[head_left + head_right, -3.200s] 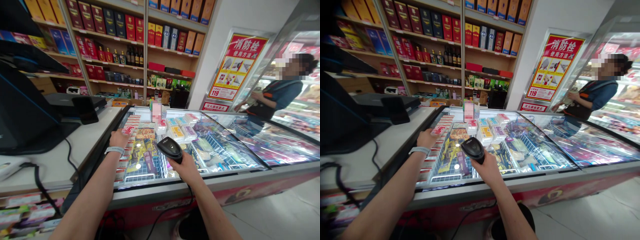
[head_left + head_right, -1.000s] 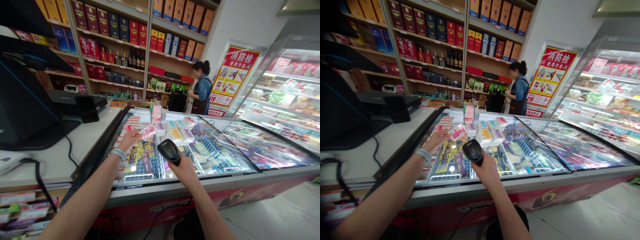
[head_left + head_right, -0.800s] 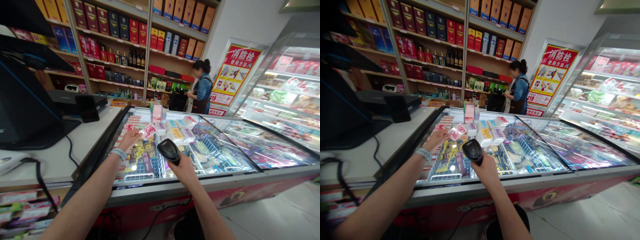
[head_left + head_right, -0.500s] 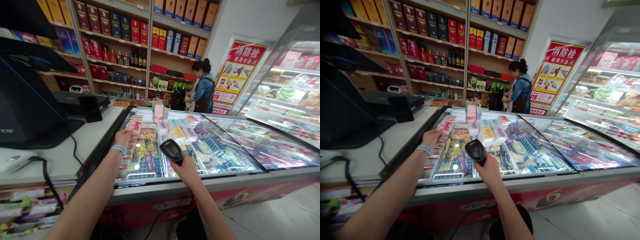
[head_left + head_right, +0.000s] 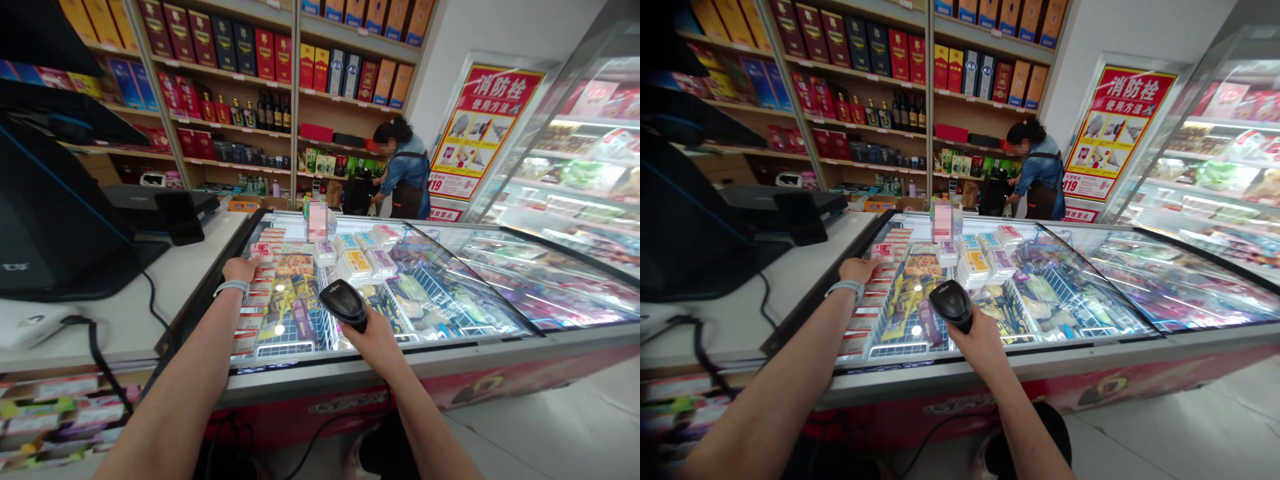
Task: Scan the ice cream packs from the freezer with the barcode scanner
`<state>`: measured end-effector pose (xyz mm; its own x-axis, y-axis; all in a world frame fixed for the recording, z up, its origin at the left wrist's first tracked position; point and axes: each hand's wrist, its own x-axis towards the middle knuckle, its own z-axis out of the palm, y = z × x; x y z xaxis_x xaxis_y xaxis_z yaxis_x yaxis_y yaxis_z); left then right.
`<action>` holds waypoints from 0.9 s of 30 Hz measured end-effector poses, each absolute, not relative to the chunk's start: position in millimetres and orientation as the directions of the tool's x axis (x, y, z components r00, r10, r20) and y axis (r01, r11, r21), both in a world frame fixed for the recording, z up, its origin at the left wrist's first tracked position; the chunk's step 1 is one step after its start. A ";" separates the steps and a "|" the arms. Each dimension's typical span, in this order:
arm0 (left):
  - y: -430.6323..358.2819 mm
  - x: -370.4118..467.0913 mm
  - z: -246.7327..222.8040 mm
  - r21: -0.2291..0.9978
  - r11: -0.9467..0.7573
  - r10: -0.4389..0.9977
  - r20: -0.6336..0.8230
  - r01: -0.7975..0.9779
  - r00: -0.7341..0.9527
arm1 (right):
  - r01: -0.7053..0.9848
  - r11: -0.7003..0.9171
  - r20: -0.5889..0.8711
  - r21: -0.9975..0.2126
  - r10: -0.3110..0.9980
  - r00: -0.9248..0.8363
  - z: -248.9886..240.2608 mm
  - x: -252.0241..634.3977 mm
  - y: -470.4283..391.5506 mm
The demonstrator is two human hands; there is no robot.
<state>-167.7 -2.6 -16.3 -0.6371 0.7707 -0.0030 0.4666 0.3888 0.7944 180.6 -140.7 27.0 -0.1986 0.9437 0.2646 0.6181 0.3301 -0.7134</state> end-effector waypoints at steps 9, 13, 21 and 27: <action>-5.1 -167.9 -3.8 0.611 0.449 0.786 0.078 0.652 -0.614 | 0.603 0.320 0.273 -0.731 0.947 -0.172 24.5 186.4 -141.5; -14.1 -151.6 6.9 0.624 0.398 0.790 0.139 0.673 -0.597 | 0.569 0.329 0.279 -0.754 0.944 -0.176 24.9 188.9 -144.3; 4.4 -74.0 23.0 0.837 0.258 0.922 -0.064 0.483 -0.382 | 0.568 0.289 0.271 -0.770 0.955 -0.119 25.5 198.0 -149.2; 34.7 -24.0 16.8 0.896 0.341 0.922 -0.259 0.286 -0.287 | 0.586 0.255 0.256 -0.769 0.963 -0.083 26.9 209.8 -154.6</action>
<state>-24.0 34.7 16.8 -0.2874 0.9220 -0.2595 0.2856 0.3411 0.8956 209.8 -154.6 26.9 -0.0833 0.9631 0.2561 0.5857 0.2552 -0.7693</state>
